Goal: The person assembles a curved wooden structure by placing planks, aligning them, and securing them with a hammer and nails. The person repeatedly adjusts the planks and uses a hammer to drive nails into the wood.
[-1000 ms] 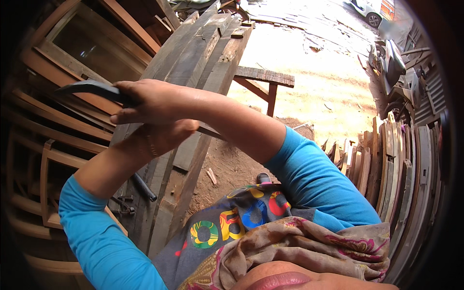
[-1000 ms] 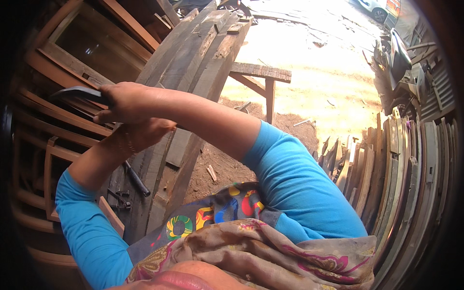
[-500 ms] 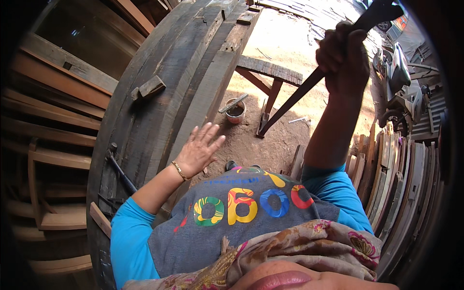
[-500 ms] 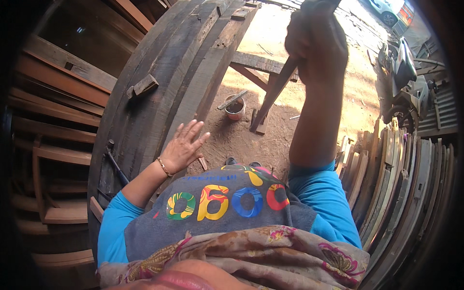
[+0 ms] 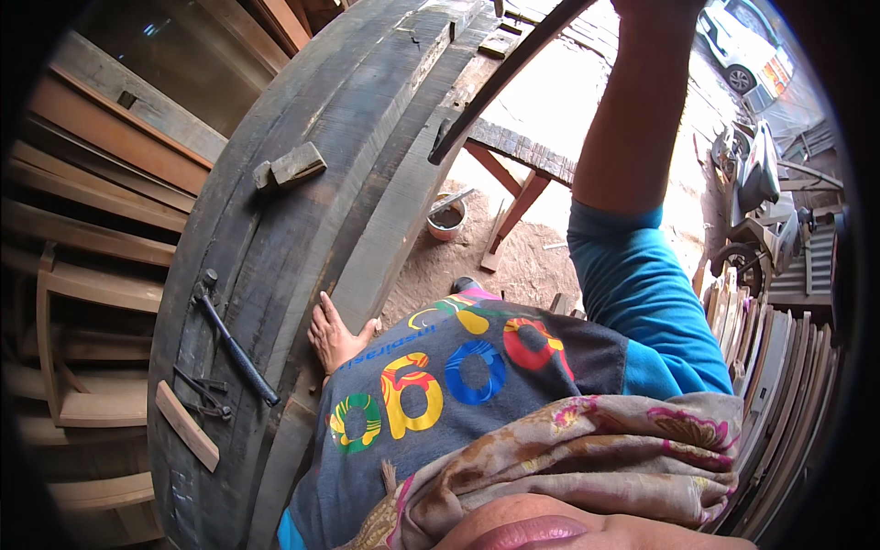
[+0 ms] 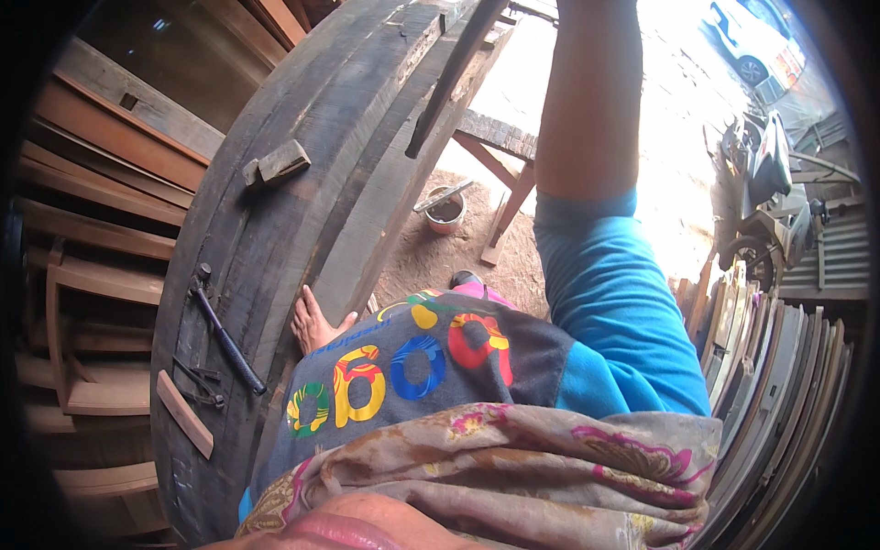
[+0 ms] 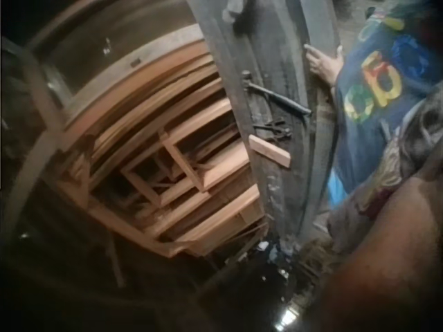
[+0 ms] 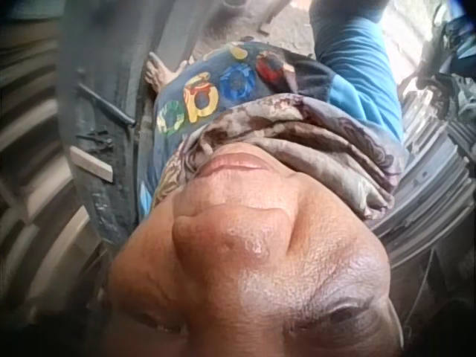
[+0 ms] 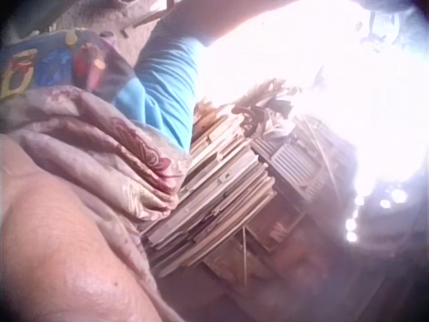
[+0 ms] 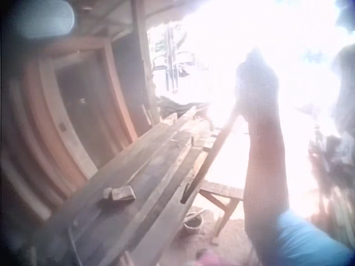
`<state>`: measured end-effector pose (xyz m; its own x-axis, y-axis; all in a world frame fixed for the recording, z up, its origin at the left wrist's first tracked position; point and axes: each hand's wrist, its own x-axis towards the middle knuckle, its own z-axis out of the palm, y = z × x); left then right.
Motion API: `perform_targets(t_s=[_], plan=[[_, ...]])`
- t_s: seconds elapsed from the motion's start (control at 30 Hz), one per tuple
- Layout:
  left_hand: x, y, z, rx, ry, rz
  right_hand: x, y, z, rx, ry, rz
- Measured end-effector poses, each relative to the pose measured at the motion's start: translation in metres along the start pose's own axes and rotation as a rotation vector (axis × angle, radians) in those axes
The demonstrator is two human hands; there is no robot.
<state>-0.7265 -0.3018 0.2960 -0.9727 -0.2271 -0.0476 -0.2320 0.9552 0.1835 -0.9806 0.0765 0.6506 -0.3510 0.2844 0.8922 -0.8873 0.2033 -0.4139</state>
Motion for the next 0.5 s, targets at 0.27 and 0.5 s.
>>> perform_targets(t_s=[0.27,0.5], plan=[[-0.004,-0.004,0.01,0.057,0.094,-0.003,0.061,0.176,0.045,0.305,0.052,0.233],[-0.002,-0.001,0.014,0.096,0.11,-0.008,0.064,0.173,0.049,0.515,0.03,0.243]])
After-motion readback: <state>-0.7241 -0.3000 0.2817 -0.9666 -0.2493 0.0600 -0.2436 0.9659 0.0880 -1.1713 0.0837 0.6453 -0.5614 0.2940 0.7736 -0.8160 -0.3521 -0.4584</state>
